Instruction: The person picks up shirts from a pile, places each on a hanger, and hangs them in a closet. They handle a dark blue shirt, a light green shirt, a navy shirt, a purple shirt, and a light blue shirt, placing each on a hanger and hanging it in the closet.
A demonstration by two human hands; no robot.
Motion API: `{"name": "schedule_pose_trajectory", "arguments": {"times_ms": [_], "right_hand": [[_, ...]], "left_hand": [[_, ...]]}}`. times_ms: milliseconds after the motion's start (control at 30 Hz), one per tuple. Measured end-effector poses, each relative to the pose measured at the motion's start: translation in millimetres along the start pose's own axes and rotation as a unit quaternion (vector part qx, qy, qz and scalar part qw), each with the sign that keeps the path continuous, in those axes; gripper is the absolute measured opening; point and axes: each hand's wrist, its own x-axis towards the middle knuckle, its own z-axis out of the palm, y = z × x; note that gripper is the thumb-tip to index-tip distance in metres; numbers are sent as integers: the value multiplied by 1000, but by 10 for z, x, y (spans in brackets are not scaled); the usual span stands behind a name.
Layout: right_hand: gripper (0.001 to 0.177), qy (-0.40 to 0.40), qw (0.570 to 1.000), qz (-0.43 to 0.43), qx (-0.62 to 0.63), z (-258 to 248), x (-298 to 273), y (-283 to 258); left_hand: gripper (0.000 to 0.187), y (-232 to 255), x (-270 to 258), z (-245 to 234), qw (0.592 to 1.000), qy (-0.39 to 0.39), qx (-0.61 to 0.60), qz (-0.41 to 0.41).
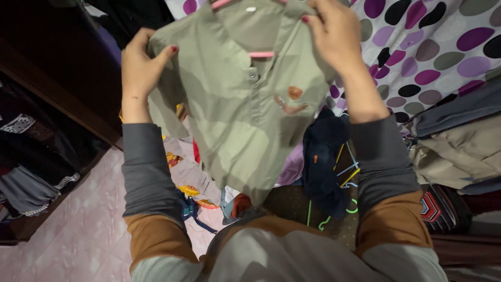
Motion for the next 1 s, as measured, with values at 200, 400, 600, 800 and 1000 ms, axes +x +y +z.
{"name": "schedule_pose_trajectory", "arguments": {"times_ms": [200, 400, 600, 800, 1000], "right_hand": [[14, 63, 997, 43, -32, -39, -110, -144], [19, 104, 990, 89, 26, -25, -316, -291], [20, 97, 990, 102, 16, -240, -473, -382], [14, 115, 988, 90, 46, -506, -779, -529], [13, 110, 987, 100, 65, -645, -1007, -721]], "left_hand": [[25, -903, -391, 9, 995, -23, -59, -76], [25, -1346, -948, 176, 851, 4, -396, -345], [27, -1085, -1360, 221, 856, 62, -413, -304], [20, -1010, -1837, 182, 919, 54, -281, -269], [16, -1004, -2570, 30, 921, 54, -193, -335]]}}
